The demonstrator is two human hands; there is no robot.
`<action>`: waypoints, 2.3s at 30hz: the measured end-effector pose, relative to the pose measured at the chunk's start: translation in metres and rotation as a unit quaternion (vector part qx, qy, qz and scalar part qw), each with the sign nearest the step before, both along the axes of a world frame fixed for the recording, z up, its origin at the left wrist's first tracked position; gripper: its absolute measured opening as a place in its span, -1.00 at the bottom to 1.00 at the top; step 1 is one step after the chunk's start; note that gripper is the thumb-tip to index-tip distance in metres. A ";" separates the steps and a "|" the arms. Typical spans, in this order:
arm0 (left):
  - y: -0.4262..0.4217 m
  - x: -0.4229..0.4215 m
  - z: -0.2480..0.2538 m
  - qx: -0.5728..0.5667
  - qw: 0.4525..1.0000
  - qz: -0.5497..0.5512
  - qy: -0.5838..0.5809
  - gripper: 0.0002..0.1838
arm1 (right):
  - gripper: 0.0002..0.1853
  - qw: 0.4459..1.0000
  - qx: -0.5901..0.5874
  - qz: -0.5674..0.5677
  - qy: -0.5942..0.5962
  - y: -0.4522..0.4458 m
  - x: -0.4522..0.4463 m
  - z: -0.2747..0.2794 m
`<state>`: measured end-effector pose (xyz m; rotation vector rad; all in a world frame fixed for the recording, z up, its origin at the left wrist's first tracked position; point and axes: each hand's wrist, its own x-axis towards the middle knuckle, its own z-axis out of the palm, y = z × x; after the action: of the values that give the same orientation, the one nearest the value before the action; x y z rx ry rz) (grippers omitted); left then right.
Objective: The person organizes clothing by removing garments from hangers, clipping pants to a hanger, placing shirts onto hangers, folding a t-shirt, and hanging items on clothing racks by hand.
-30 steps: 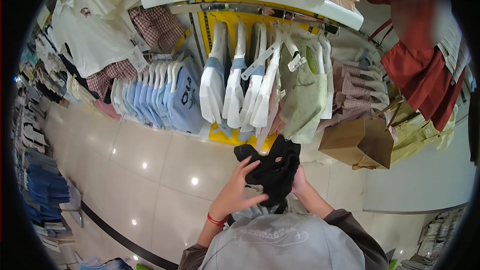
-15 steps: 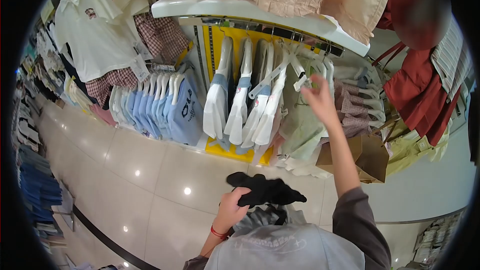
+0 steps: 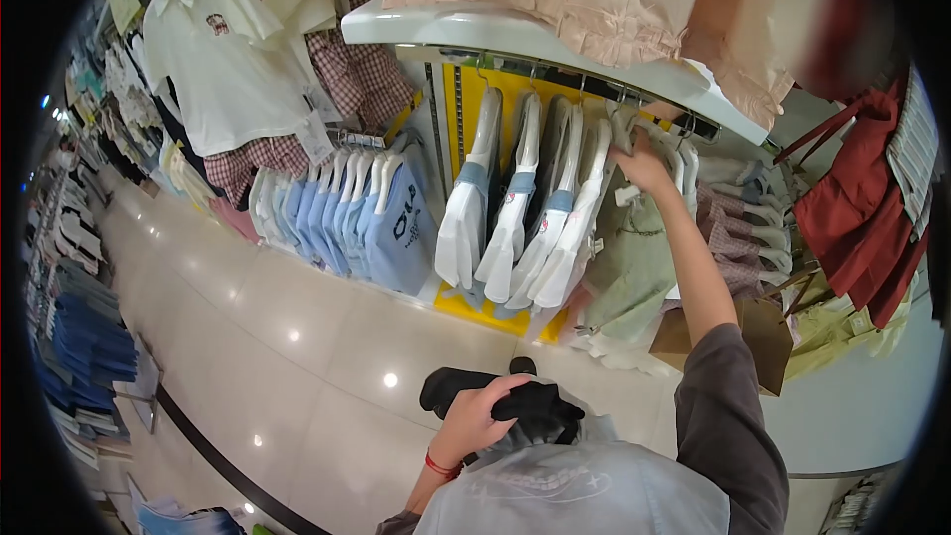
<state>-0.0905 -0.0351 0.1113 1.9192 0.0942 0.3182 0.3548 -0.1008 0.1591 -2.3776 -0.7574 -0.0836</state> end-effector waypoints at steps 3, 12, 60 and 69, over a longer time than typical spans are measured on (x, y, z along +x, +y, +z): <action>0.003 0.010 0.001 0.035 0.999 -0.037 -0.009 -0.50 | -0.18 0.997 0.002 0.026 0.079 0.004 -0.009 0.016; 0.001 0.019 -0.002 0.078 0.996 -0.039 0.016 -0.74 | -0.49 0.979 -0.006 0.071 0.190 -0.032 -0.027 0.065; -0.022 0.029 -0.001 -0.186 0.978 0.098 0.008 -0.83 | -0.55 0.836 0.028 0.287 0.467 -0.155 -0.252 -0.055; -0.024 0.010 -0.014 -0.205 0.970 0.125 0.023 -0.82 | -0.52 0.794 0.012 0.260 0.550 -0.167 -0.296 -0.070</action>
<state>-0.0800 -0.0588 0.0972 1.5034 0.4049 0.3893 0.0588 -0.2677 0.0888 -1.6372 -0.7195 1.3726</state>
